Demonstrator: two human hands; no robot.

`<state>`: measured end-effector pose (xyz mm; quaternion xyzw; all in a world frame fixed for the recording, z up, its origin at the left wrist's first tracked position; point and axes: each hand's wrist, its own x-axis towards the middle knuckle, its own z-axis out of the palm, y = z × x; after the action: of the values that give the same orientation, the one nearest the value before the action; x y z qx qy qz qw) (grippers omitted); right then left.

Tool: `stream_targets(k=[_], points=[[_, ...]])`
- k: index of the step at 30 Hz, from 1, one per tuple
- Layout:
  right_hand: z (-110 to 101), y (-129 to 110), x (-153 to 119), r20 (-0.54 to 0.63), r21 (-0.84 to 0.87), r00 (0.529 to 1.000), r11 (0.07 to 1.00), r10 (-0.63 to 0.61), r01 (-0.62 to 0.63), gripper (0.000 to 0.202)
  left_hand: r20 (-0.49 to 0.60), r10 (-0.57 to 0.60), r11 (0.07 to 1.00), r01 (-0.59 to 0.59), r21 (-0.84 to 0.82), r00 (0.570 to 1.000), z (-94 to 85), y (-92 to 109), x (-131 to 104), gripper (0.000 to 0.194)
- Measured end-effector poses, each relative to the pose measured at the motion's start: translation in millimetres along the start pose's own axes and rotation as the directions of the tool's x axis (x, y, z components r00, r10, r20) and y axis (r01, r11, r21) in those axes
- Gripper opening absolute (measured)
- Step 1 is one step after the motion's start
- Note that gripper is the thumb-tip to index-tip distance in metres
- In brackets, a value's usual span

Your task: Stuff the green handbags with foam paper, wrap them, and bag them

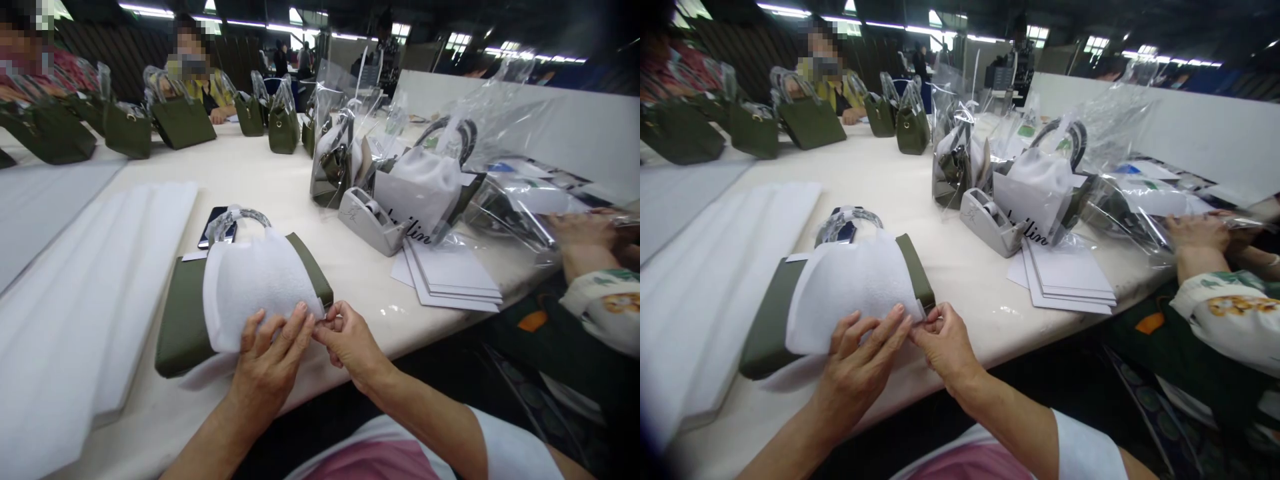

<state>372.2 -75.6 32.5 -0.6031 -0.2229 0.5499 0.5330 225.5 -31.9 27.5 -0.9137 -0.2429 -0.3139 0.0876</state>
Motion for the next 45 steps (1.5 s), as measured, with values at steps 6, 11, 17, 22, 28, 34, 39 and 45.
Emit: stream_targets(k=[6, 11, 17, 22, 28, 34, 39, 45], points=[[-1.8, 15.3, 11.9, -0.073, -0.238, 0.966, 0.945, -0.247, 0.224, 0.032, 0.040, 0.048, 0.997, -0.050, 0.053, 0.998, 4.2, -3.6, -3.8, 0.033], [3.2, 34.5, 21.6, -0.146, -0.315, 0.939, 0.914, -0.312, 0.255, 0.024, 0.078, 0.083, 0.992, -0.090, 0.094, 0.994, 6.8, -5.4, -5.7, 0.032], [-16.5, 25.8, 14.9, -0.094, -0.547, 0.892, 0.772, -0.442, 0.325, 0.014, 0.107, 0.063, 0.983, -0.080, 0.163, 0.992, 8.7, -1.9, -9.3, 0.028], [-0.4, -44.0, 1.4, 0.172, -0.524, 0.595, 0.438, -0.785, 0.730, 0.021, 0.050, 0.011, 0.981, -0.021, 0.193, 0.999, 8.7, 9.4, -6.7, 0.023], [69.0, -55.5, 2.8, 0.641, -0.441, 0.401, 0.113, -0.654, 0.890, 0.065, -0.164, -0.102, 0.995, 0.103, -0.006, 0.981, -43.5, 22.3, -40.0, 0.028], [89.2, -30.3, 15.8, 0.686, -0.534, 0.344, -0.124, -0.641, 0.836, 0.024, -0.260, -0.440, 0.897, 0.437, -0.072, 0.860, -90.5, -44.3, -44.1, 0.034], [87.9, -32.4, 18.1, 0.631, -0.453, 0.274, -0.058, -0.725, 0.890, 0.020, 0.252, -0.264, 0.960, 0.280, -0.028, 0.931, -71.3, -139.5, 24.3, 0.067], [80.5, -32.4, 24.8, 0.414, -0.527, 0.542, 0.293, -0.732, 0.798, 0.022, 0.546, -0.009, 0.980, 0.116, -0.162, 0.838, -50.8, -192.4, 88.3, 0.038]])
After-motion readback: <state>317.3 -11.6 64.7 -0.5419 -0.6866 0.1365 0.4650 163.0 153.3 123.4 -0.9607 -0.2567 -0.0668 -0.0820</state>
